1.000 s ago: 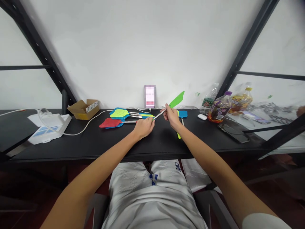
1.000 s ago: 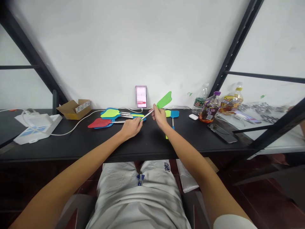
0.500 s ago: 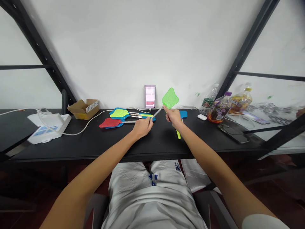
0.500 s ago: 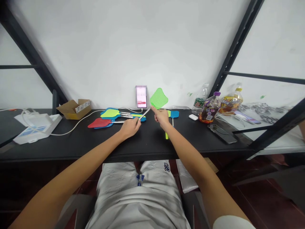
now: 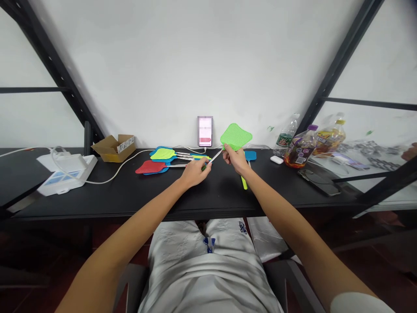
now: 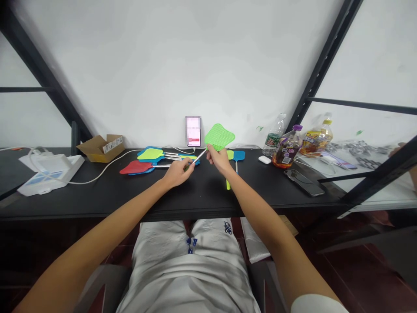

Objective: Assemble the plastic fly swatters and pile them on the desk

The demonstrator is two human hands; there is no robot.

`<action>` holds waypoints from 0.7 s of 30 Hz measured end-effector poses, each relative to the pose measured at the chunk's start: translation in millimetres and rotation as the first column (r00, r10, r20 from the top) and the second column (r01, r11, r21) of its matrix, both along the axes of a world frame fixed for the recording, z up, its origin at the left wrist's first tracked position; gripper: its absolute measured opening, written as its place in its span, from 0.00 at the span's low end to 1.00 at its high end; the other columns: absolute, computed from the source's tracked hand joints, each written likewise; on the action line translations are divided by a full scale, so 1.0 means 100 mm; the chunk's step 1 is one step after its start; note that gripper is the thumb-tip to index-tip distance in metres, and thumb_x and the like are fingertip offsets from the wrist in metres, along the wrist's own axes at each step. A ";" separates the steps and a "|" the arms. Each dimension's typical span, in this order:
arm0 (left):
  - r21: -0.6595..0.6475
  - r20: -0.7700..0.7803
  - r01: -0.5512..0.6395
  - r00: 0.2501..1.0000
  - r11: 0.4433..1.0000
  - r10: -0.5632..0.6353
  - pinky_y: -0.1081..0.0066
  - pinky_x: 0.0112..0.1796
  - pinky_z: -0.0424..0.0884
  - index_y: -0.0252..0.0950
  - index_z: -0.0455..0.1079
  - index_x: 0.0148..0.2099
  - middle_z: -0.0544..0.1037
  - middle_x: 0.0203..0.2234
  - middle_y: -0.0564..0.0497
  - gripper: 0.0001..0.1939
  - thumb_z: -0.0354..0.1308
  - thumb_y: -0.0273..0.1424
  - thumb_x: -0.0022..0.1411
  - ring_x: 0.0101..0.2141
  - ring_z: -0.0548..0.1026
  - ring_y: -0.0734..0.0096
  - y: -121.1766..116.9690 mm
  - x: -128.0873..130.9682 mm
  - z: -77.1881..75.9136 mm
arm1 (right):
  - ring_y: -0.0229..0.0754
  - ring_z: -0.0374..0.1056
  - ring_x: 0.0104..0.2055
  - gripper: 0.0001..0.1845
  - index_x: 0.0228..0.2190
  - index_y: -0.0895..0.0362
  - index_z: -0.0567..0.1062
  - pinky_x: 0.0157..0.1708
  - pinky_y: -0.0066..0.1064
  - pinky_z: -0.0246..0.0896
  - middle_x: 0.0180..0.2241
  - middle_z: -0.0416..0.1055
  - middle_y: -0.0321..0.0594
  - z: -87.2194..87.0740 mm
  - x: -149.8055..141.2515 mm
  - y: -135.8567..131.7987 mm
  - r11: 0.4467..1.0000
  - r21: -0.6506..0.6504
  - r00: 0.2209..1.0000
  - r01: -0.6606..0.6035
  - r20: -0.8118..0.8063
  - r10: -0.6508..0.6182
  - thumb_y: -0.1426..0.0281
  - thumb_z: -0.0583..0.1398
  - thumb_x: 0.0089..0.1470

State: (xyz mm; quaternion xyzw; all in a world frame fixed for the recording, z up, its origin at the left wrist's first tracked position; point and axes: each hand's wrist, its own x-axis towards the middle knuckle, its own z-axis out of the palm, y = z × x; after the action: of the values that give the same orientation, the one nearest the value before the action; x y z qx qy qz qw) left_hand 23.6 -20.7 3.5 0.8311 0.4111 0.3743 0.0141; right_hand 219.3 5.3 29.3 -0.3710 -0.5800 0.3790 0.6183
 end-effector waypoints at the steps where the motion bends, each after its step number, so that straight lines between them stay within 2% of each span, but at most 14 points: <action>1: -0.006 0.020 0.006 1.000 1.000 -0.006 0.73 0.28 0.56 0.37 0.72 0.41 0.69 0.20 0.55 0.13 0.50 0.38 0.68 0.23 0.65 0.73 0.00 0.00 0.01 | 0.30 0.55 0.13 0.24 0.21 0.58 0.69 0.13 0.25 0.48 0.15 0.63 0.33 0.00 0.00 0.00 1.000 -0.008 1.000 -0.003 0.021 0.003 0.52 0.61 0.56; 4: -0.057 0.074 0.051 0.996 0.997 -0.047 0.74 0.28 0.58 0.36 0.73 0.42 0.69 0.20 0.56 0.12 0.53 0.37 0.66 0.22 0.66 0.75 0.02 0.01 0.04 | 0.30 0.56 0.13 0.22 0.20 0.58 0.70 0.13 0.25 0.49 0.15 0.63 0.33 -0.02 0.01 0.01 0.999 -0.053 0.998 -0.010 0.069 0.014 0.55 0.61 0.56; 6: -0.169 0.135 0.110 0.987 0.979 -0.088 0.75 0.25 0.58 0.36 0.72 0.44 0.71 0.21 0.56 0.12 0.53 0.38 0.66 0.20 0.66 0.76 0.03 0.02 0.06 | 0.30 0.56 0.13 0.22 0.20 0.58 0.70 0.14 0.24 0.49 0.14 0.63 0.33 -0.05 0.01 0.02 0.996 -0.079 0.991 -0.051 0.118 0.060 0.57 0.60 0.57; 9: -0.378 0.272 0.228 0.954 0.897 -0.127 0.76 0.20 0.59 0.36 0.70 0.46 0.72 0.20 0.56 0.14 0.54 0.40 0.65 0.15 0.65 0.78 0.04 0.01 0.08 | 0.31 0.56 0.13 0.22 0.20 0.58 0.70 0.14 0.24 0.50 0.14 0.62 0.32 -0.11 0.00 0.03 0.984 -0.117 0.964 -0.135 0.213 0.158 0.57 0.58 0.59; 11: -0.451 0.341 0.296 0.929 0.842 -0.143 0.76 0.18 0.59 0.35 0.69 0.44 0.72 0.19 0.56 0.14 0.55 0.41 0.65 0.13 0.64 0.79 0.05 0.00 0.11 | 0.31 0.56 0.13 0.23 0.19 0.58 0.70 0.13 0.24 0.49 0.13 0.61 0.32 -0.15 -0.03 0.02 0.974 -0.146 0.935 -0.175 0.286 0.211 0.56 0.57 0.60; 14: -0.492 0.375 0.358 0.910 0.794 -0.178 0.78 0.16 0.58 0.34 0.68 0.36 0.72 0.18 0.56 0.13 0.55 0.40 0.65 0.12 0.65 0.80 0.04 0.00 0.15 | 0.31 0.56 0.13 0.25 0.19 0.58 0.70 0.13 0.23 0.50 0.13 0.61 0.33 -0.20 -0.08 -0.01 0.958 -0.195 0.894 -0.212 0.357 0.271 0.55 0.56 0.60; 16: -0.519 0.362 0.356 0.915 0.777 -0.177 0.79 0.15 0.56 0.34 0.66 0.31 0.71 0.17 0.55 0.14 0.55 0.38 0.65 0.12 0.66 0.80 0.04 0.00 0.16 | 0.31 0.57 0.13 0.26 0.19 0.58 0.70 0.13 0.23 0.50 0.13 0.62 0.33 -0.21 -0.11 -0.04 0.952 -0.210 0.883 -0.223 0.369 0.288 0.54 0.56 0.61; 21: -0.545 0.350 0.327 0.925 0.772 -0.144 0.80 0.15 0.56 0.34 0.66 0.28 0.70 0.14 0.56 0.14 0.55 0.36 0.65 0.12 0.66 0.80 0.06 0.01 0.14 | 0.30 0.57 0.13 0.25 0.20 0.59 0.72 0.14 0.23 0.51 0.13 0.62 0.33 -0.21 -0.11 -0.03 0.965 -0.194 0.893 -0.175 0.382 0.239 0.54 0.57 0.60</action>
State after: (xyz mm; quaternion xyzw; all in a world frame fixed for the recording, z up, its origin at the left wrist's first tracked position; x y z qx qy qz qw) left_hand 24.5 -14.6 18.0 0.7659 0.3922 0.3387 0.3806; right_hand 208.1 2.6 8.8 -0.4237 -0.6998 0.4022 0.4111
